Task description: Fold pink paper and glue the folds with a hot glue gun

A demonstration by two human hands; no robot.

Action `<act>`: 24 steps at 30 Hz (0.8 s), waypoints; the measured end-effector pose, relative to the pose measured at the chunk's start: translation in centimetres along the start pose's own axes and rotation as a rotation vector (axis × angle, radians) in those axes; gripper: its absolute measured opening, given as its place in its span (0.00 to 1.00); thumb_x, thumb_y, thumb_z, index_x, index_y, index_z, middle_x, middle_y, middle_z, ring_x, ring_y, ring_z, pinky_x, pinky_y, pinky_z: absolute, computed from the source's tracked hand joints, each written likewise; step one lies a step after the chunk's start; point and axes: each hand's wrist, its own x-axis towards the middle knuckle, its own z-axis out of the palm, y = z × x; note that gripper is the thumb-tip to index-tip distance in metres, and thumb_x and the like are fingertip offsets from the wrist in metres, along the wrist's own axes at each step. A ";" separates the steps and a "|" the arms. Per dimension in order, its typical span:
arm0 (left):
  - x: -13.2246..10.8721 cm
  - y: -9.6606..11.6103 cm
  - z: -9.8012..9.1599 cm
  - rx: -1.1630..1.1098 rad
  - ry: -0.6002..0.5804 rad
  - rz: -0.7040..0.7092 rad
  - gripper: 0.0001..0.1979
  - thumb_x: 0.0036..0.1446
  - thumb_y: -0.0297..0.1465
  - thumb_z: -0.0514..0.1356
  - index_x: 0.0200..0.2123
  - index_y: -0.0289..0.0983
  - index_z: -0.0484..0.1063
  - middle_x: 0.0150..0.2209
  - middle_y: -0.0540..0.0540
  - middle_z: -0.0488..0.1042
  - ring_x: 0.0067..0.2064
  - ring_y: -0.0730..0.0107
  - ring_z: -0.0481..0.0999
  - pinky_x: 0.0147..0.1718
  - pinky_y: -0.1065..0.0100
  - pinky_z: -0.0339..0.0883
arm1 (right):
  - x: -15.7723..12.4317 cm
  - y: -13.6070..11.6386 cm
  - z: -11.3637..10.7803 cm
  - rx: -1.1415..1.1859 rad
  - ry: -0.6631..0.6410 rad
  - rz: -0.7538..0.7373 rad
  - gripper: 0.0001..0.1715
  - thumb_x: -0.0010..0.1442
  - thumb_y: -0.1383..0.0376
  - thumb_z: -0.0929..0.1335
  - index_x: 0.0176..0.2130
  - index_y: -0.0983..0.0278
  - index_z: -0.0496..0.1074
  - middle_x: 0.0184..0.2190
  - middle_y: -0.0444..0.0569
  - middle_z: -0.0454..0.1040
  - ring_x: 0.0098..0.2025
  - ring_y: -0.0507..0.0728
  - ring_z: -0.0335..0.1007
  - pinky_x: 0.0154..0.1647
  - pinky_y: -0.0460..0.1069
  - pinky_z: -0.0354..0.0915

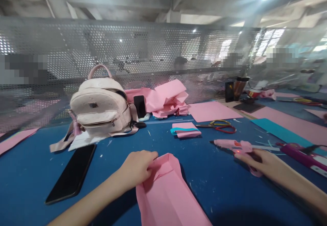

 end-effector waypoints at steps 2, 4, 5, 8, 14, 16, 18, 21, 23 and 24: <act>-0.3 0.4 -0.3 -0.005 0.015 -0.017 0.18 0.50 0.22 0.55 0.45 0.42 0.68 0.41 0.47 0.80 0.43 0.55 0.80 0.32 0.65 0.66 | 0.8 0.4 -0.3 0.110 -0.163 0.044 0.30 0.67 0.52 0.63 0.21 0.68 0.73 0.12 0.50 0.65 0.15 0.51 0.59 0.21 0.52 0.55; -0.7 1.1 -0.7 -0.013 0.031 -0.033 0.25 0.53 0.25 0.56 0.55 0.42 0.64 0.47 0.45 0.79 0.45 0.54 0.80 0.35 0.63 0.69 | 1.4 0.7 -1.1 0.212 -0.269 0.090 0.25 0.61 0.53 0.69 0.21 0.67 0.72 0.12 0.49 0.65 0.16 0.51 0.60 0.22 0.52 0.55; -0.8 1.5 -0.8 -0.016 0.036 -0.036 0.28 0.55 0.27 0.58 0.59 0.42 0.61 0.50 0.43 0.77 0.47 0.52 0.80 0.37 0.62 0.70 | 1.5 0.8 -1.5 0.244 -0.297 0.111 0.23 0.59 0.53 0.70 0.21 0.67 0.73 0.12 0.49 0.66 0.16 0.52 0.61 0.22 0.52 0.56; -1.3 2.6 -1.0 -0.014 0.015 -0.043 0.40 0.54 0.31 0.62 0.68 0.41 0.50 0.55 0.38 0.74 0.50 0.47 0.78 0.40 0.56 0.73 | 1.5 0.8 -2.2 0.301 -0.353 0.166 0.23 0.54 0.53 0.72 0.20 0.67 0.71 0.15 0.50 0.68 0.18 0.53 0.64 0.22 0.52 0.56; -1.2 3.5 -0.8 0.086 -0.110 -0.071 0.53 0.47 0.22 0.62 0.72 0.39 0.39 0.54 0.35 0.73 0.49 0.44 0.78 0.40 0.52 0.75 | 1.5 1.1 -1.4 0.243 -0.353 0.215 0.30 0.48 0.40 0.67 0.23 0.64 0.73 0.16 0.48 0.68 0.20 0.58 0.65 0.21 0.51 0.61; -1.1 3.5 -0.8 0.103 -0.115 -0.066 0.53 0.45 0.20 0.61 0.72 0.39 0.40 0.54 0.35 0.73 0.50 0.44 0.77 0.41 0.52 0.75 | 1.6 1.1 -1.2 0.204 -0.359 0.225 0.33 0.46 0.38 0.64 0.23 0.64 0.73 0.16 0.48 0.68 0.20 0.59 0.65 0.22 0.52 0.63; -1.0 3.5 -0.8 0.109 -0.119 -0.060 0.53 0.45 0.19 0.60 0.72 0.39 0.40 0.55 0.34 0.73 0.51 0.44 0.77 0.42 0.52 0.75 | 1.7 1.0 -1.2 0.182 -0.368 0.222 0.33 0.46 0.37 0.64 0.23 0.64 0.72 0.16 0.48 0.67 0.20 0.59 0.65 0.23 0.52 0.64; -0.8 3.5 -0.8 0.109 -0.116 -0.058 0.51 0.45 0.19 0.59 0.72 0.39 0.41 0.56 0.34 0.72 0.52 0.44 0.76 0.43 0.51 0.75 | 1.7 1.1 -1.4 0.191 -0.365 0.211 0.34 0.48 0.38 0.63 0.25 0.65 0.74 0.20 0.49 0.70 0.21 0.59 0.67 0.22 0.51 0.63; -0.7 3.3 -0.6 0.102 -0.110 -0.050 0.50 0.46 0.19 0.59 0.72 0.39 0.42 0.56 0.34 0.72 0.52 0.44 0.76 0.43 0.51 0.75 | 1.6 1.2 -1.6 0.201 -0.356 0.186 0.33 0.51 0.39 0.64 0.25 0.66 0.74 0.21 0.50 0.71 0.22 0.59 0.67 0.21 0.50 0.62; -0.7 3.2 -0.5 0.094 -0.100 -0.040 0.50 0.46 0.19 0.58 0.71 0.39 0.43 0.56 0.35 0.72 0.51 0.44 0.76 0.43 0.51 0.75 | 1.4 1.2 -1.6 0.198 -0.324 0.162 0.32 0.52 0.40 0.64 0.24 0.66 0.75 0.20 0.50 0.70 0.21 0.59 0.67 0.20 0.50 0.61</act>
